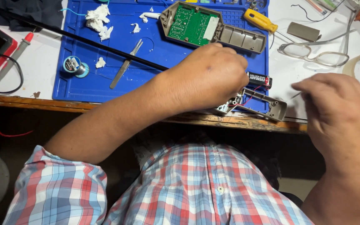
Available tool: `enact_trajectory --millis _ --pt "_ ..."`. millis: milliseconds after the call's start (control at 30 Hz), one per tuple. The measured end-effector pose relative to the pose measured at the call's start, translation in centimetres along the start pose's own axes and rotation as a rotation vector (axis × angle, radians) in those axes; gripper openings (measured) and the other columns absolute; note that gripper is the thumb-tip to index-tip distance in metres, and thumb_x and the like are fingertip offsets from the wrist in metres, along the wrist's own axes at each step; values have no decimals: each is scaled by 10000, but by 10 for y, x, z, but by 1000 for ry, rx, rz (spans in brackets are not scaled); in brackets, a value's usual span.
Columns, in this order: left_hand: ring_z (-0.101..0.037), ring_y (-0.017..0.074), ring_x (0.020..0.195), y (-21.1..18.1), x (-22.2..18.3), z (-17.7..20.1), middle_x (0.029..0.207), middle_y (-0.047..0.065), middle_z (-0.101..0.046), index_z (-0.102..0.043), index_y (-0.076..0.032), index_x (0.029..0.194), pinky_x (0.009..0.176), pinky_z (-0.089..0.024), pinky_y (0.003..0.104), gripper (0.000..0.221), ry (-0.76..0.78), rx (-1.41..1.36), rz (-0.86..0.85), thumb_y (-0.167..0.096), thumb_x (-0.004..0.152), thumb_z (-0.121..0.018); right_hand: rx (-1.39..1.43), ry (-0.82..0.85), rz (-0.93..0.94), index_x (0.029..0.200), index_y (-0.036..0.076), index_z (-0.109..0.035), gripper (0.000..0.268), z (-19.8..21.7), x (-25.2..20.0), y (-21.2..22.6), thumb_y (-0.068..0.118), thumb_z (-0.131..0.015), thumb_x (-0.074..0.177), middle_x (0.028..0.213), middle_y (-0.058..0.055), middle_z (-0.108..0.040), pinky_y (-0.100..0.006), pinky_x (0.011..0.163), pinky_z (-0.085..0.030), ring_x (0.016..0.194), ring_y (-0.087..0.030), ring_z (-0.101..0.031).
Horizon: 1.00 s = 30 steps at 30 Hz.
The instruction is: The person opens the casing of an electronic handheld device, solders connections on the internal circuit board using a soldering iron and tweezers, reinserts a battery, and then closes the casing to test the device.
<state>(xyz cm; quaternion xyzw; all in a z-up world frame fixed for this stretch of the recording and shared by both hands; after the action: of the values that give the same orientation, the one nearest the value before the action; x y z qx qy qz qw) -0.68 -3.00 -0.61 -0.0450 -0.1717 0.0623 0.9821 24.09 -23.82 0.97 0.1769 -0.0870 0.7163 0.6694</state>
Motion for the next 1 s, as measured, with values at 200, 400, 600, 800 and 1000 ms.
enact_trajectory --millis 200,400,600,800,1000 --pt "-683 296 722 -13 -4 0 712 13 -675 -774 -160 755 723 -607 534 158 -7 33 60 -43 854 -810 75 92 25 1375 89 -894 144 -28 14 -16 77 -871 1233 1333 -124 -834 -523 956 -596 1246 -388 -764" --pt "-783 244 1144 -6 -24 45 1198 -17 -877 -900 -241 1287 1108 -573 559 200 74 -152 281 -270 1101 -834 249 104 44 1464 7 -833 309 -26 16 -26 -24 -770 1164 1566 -190 -803 -548 1297 -514 1532 -423 -702" --pt "-787 247 1107 -10 -67 58 1235 30 -882 -907 -182 1322 1047 -597 496 214 -108 -75 428 -220 1130 -821 246 -71 58 1499 -74 -867 362 -25 3 -20 -158 -754 1165 1540 -251 -864 -543 1411 -561 1539 -462 -774" --pt "-728 284 1005 -17 -55 20 1036 26 -783 -901 -149 1086 944 -568 521 145 -30 -21 416 -241 1144 -804 352 22 206 1405 -20 -855 257 -17 43 28 -7 -824 1150 1417 -213 -841 -555 1231 -554 1333 -416 -767" --pt "-766 341 1011 -15 -41 12 1010 67 -774 -870 -137 971 941 -612 591 146 -33 -81 605 -198 1071 -782 268 133 313 1465 76 -840 312 -42 75 50 197 -734 1198 1533 -192 -758 -627 1206 -463 1465 -437 -685"
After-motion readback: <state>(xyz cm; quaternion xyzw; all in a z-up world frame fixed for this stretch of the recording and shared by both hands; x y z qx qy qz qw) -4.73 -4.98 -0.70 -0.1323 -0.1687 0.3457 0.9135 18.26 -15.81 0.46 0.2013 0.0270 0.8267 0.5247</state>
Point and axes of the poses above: each hand's wrist, its own x-axis towards the middle knuckle, its own z-axis out of the back of the hand, y = z × x, the point moved 1 cm from there along x, towards the middle knuckle
